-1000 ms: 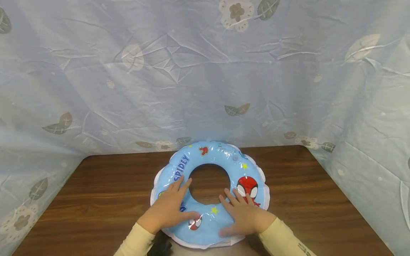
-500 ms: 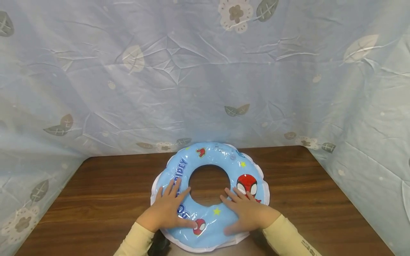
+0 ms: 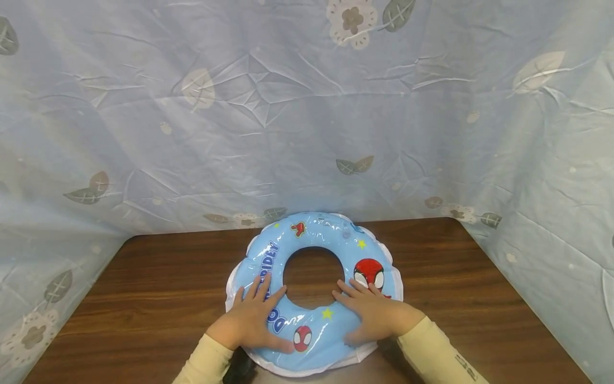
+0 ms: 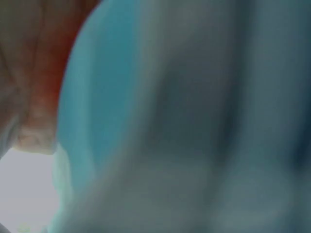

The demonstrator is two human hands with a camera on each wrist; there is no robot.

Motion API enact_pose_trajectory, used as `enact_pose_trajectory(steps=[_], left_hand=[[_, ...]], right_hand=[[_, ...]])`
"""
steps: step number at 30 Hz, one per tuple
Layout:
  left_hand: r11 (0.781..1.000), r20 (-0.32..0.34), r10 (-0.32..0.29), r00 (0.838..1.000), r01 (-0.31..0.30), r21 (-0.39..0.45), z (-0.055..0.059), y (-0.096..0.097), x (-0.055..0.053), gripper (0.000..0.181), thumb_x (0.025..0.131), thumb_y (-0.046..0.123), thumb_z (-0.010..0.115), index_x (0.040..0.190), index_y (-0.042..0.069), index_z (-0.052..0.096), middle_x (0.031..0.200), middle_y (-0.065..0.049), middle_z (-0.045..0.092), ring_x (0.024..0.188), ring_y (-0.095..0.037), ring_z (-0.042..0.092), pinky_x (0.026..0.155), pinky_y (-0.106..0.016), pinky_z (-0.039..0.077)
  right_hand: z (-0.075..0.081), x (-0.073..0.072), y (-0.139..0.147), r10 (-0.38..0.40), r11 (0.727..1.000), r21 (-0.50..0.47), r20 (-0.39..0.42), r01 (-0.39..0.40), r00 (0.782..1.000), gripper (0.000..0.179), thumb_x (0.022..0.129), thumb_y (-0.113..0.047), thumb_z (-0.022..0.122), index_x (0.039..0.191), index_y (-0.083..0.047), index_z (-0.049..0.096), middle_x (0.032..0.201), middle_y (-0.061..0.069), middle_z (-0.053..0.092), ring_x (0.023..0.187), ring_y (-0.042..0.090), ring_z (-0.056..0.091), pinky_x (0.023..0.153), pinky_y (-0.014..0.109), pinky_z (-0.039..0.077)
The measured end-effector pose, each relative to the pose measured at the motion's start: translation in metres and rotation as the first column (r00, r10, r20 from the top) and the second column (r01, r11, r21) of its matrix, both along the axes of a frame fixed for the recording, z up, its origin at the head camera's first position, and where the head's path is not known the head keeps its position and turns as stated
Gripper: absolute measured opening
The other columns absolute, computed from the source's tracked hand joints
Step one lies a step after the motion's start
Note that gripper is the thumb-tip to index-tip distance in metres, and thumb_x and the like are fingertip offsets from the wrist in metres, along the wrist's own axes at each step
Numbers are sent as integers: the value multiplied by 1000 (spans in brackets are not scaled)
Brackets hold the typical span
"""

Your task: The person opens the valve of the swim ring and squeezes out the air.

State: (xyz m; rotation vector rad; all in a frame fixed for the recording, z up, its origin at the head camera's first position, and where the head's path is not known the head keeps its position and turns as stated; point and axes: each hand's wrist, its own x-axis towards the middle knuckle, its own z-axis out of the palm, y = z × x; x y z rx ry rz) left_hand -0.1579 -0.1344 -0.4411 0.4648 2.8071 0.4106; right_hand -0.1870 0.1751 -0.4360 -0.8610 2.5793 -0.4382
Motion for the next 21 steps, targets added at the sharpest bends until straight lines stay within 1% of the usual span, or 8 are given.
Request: enact_pose_trajectory(steps=[3,7,9,11,13,16,19,21], left_hand=[[1000,-11,8,1000,-8,-4,-3,5,1,125,64,85,75,163,18,34,170,-26,10,156,-51,4,116,-78,6],[1000,-29,15,999,-15,-9,-6,11,4,127,65,87,72,163,17,32,170,-28,10,155,-53,4,114,-80,6],[1000,-34,22,999,-22,-11,-6,13,6,128,65,87,71,164,16,31,170,-28,11,155,-53,5,114,-80,7],[1000,-32,26,999,-26,-12,-6,14,7,129,65,88,71,164,15,30,169,-29,11,155,-53,5,113,-81,8],[999,-38,28,999,-28,-17,-6,15,8,130,65,88,72,163,14,30,168,-30,13,155,-54,8,113,-81,9],[999,-46,30,998,-32,-31,-6,15,9,131,64,89,71,163,13,30,168,-31,14,154,-54,10,112,-82,11],[999,-63,33,998,-35,-39,-5,17,10,132,63,89,71,163,12,32,167,-33,17,153,-56,12,111,-82,14],[998,-59,41,997,-43,-40,-4,19,10,132,63,89,71,163,12,31,166,-33,16,153,-57,12,111,-82,14]], right_hand=[[0,-1,1,-25,1000,-9,-23,25,999,104,78,-48,78,163,-9,32,171,9,23,159,37,12,124,65,7],[3,0,1,-68,997,-32,-100,65,993,113,73,-36,78,163,2,21,172,17,16,159,39,5,125,61,3],[6,2,0,-75,997,-32,-141,71,987,113,72,-33,75,162,4,19,171,20,13,159,41,3,125,61,1],[10,6,-1,-82,997,-28,-170,79,982,111,73,-33,73,162,4,19,171,21,13,159,41,2,124,63,-2],[16,9,-3,-91,996,-35,-191,86,977,107,79,-39,73,163,2,20,171,21,14,159,42,3,123,66,-2],[23,14,-6,-123,992,-66,-221,111,968,108,85,-55,71,164,-1,21,171,19,15,158,43,6,121,70,0],[28,19,-10,-168,984,-99,-226,149,959,116,83,-69,71,163,-2,22,171,19,17,158,45,8,120,72,2],[30,21,-12,-199,979,-97,-219,182,955,120,80,-75,69,163,-2,23,171,20,18,157,46,9,119,73,3]])
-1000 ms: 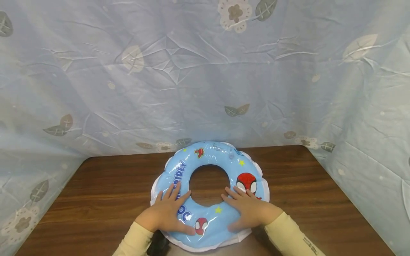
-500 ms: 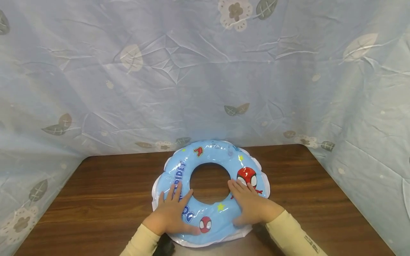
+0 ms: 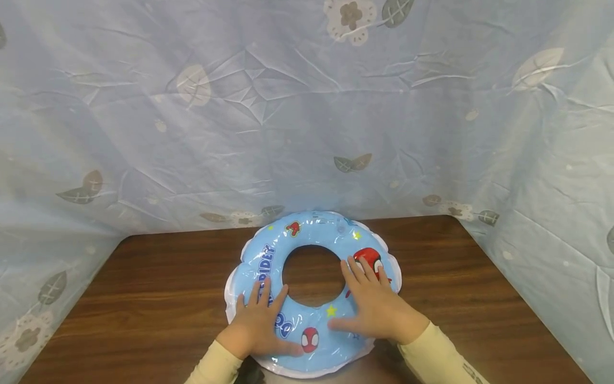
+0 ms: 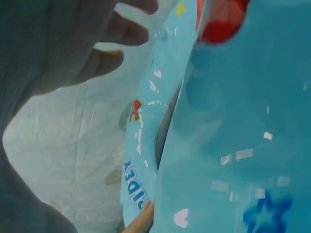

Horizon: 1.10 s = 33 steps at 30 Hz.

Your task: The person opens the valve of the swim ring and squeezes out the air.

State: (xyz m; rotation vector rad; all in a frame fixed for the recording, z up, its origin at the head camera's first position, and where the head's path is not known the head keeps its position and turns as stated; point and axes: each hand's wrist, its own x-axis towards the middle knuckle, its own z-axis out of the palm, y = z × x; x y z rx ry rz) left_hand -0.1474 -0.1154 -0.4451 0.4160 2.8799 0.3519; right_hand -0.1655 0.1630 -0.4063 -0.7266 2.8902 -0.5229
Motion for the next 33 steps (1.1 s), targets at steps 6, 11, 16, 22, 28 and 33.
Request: enact_pose_trajectory(steps=[6,11,16,22,28,33], left_hand=[[999,10,30,1000,-29,-31,6,4,3,133,62,89,72,163,12,32,166,-33,17,153,-57,12,111,-82,16],[999,15,37,999,-36,-37,6,4,4,133,62,88,73,163,12,31,167,-33,16,153,-56,12,111,-82,16],[999,13,35,999,-35,-25,3,5,2,132,63,88,73,163,12,32,167,-32,17,153,-56,11,111,-82,15],[999,24,39,999,-39,-3,3,5,1,130,63,87,73,163,14,32,167,-31,16,153,-56,11,112,-82,13],[999,22,40,999,-40,-4,5,4,2,130,63,86,74,163,13,33,167,-31,17,153,-55,13,111,-82,14],[999,19,39,999,-39,-5,5,4,2,129,64,86,74,162,13,33,167,-31,18,153,-55,14,111,-82,15]], right_hand=[[-1,5,-7,-77,996,50,28,75,997,128,74,-83,68,163,-1,25,169,23,20,156,50,13,117,77,5],[-5,5,-7,-68,994,94,92,59,993,126,73,-81,69,162,0,28,170,22,20,156,50,12,117,76,3],[-12,3,-5,-73,991,117,128,58,989,125,72,-79,71,160,1,31,168,22,24,155,51,15,117,76,4],[-15,1,-4,-85,990,130,162,64,983,124,72,-76,73,159,3,32,168,24,25,154,52,16,116,77,4],[-17,-2,-4,-84,987,150,180,57,980,124,71,-77,73,158,3,33,167,23,26,154,51,16,115,79,6],[-18,-4,-4,-87,986,157,185,57,979,124,71,-77,73,158,2,35,167,22,28,154,51,16,115,79,6]])
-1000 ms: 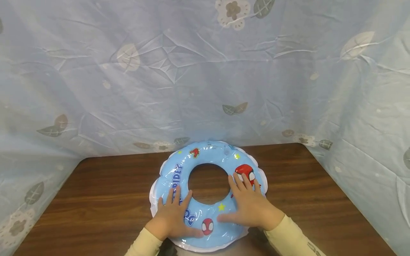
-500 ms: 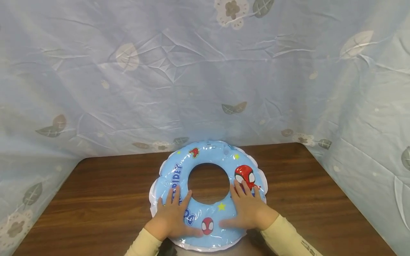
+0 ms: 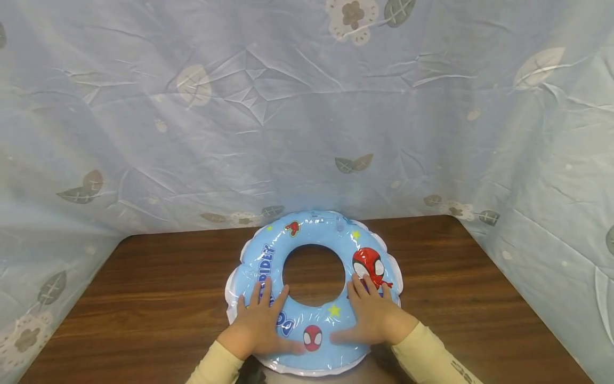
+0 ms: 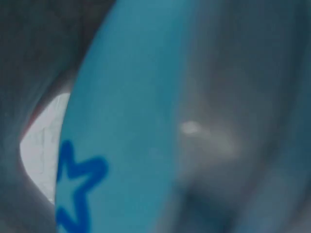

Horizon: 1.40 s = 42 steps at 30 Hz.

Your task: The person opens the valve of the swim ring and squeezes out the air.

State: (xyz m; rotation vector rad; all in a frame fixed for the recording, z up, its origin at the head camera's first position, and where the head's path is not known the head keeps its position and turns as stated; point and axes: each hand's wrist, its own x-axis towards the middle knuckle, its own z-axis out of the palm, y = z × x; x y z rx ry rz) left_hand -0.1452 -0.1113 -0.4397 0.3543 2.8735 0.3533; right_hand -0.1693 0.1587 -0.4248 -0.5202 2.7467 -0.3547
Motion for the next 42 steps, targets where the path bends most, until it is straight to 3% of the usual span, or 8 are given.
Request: enact_pose_trajectory(steps=[28,33,39,42], left_hand=[[1000,12,2,1000,-2,11,3,1,0,129,65,85,74,162,12,32,167,-32,17,153,-56,13,111,-82,13],[1000,5,3,1000,-3,28,-1,1,-1,128,66,85,74,162,12,33,167,-32,17,153,-56,13,111,-83,12],[999,-24,-10,1000,11,46,-14,-3,-5,128,66,89,68,162,13,33,168,-31,15,153,-56,11,111,-83,10],[999,-22,-4,1000,5,44,-11,-1,-3,127,66,89,68,161,12,35,167,-31,18,153,-56,13,110,-84,11]], right_hand=[[-2,-2,1,-22,1000,-21,25,22,999,121,71,-76,74,159,-1,36,167,21,30,154,51,16,113,81,4],[-3,-2,1,-17,1000,-19,20,17,1000,120,73,-77,72,158,0,36,167,21,29,154,51,14,113,81,4],[-6,-4,2,-11,1000,-22,30,11,999,120,74,-79,69,159,-1,35,168,20,28,155,50,13,113,82,5],[-9,-6,5,16,999,-40,60,-14,998,125,74,-82,67,161,0,30,170,21,21,156,50,9,113,81,2]])
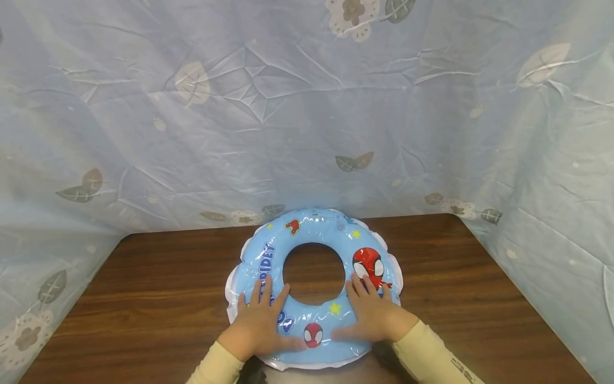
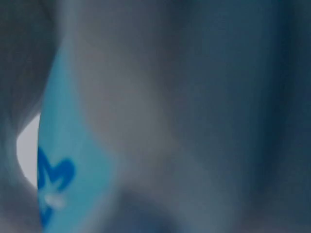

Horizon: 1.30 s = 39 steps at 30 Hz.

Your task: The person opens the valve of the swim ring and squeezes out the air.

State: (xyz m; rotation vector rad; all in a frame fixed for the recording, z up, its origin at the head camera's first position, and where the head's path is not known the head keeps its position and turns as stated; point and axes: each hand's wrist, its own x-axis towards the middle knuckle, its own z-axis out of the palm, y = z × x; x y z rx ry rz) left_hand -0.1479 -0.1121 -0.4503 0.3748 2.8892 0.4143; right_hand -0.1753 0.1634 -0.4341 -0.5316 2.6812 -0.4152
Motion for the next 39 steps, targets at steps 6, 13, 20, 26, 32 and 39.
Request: enact_pose_trajectory(steps=[6,13,20,26,32,39], left_hand=[[1000,-9,10,1000,-11,-14,21,9,10,123,71,89,64,162,11,35,165,-32,23,149,-59,23,107,-83,24],[999,-237,-44,971,49,12,28,10,7,117,75,84,67,162,12,34,168,-26,22,155,-49,17,118,-75,10],[1000,-210,-20,977,18,-11,14,3,-1,120,72,88,65,160,11,39,168,-27,21,155,-51,10,114,-80,0],[999,-88,4,996,0,43,11,-4,-5,113,78,86,61,161,13,37,169,-24,19,156,-49,7,112,-82,2],[997,10,-34,999,33,76,12,-9,-5,114,77,85,63,162,15,35,170,-25,16,156,-51,6,111,-83,5],[997,52,-31,998,27,74,13,-8,-4,114,76,83,67,162,16,35,170,-24,14,156,-51,5,110,-84,3]], right_hand=[[-4,-5,7,48,999,14,33,-49,998,131,71,-83,68,164,-2,21,172,19,11,157,46,4,115,78,-2],[2,-6,8,60,996,58,23,-62,998,128,70,-74,77,164,-5,23,173,15,11,158,43,5,118,75,1],[6,-6,12,68,998,11,58,-68,996,129,68,-65,85,164,-4,23,173,15,13,159,42,5,120,72,0],[6,-9,15,90,996,-8,70,-90,994,131,68,-64,86,164,-2,21,173,16,11,158,42,4,119,73,1],[2,-14,18,83,996,-37,85,-80,993,129,68,-64,86,165,-6,23,173,12,12,159,39,2,120,71,0],[3,-16,20,69,996,-53,80,-65,994,127,66,-63,88,164,-9,27,173,10,15,159,38,4,121,70,0]])
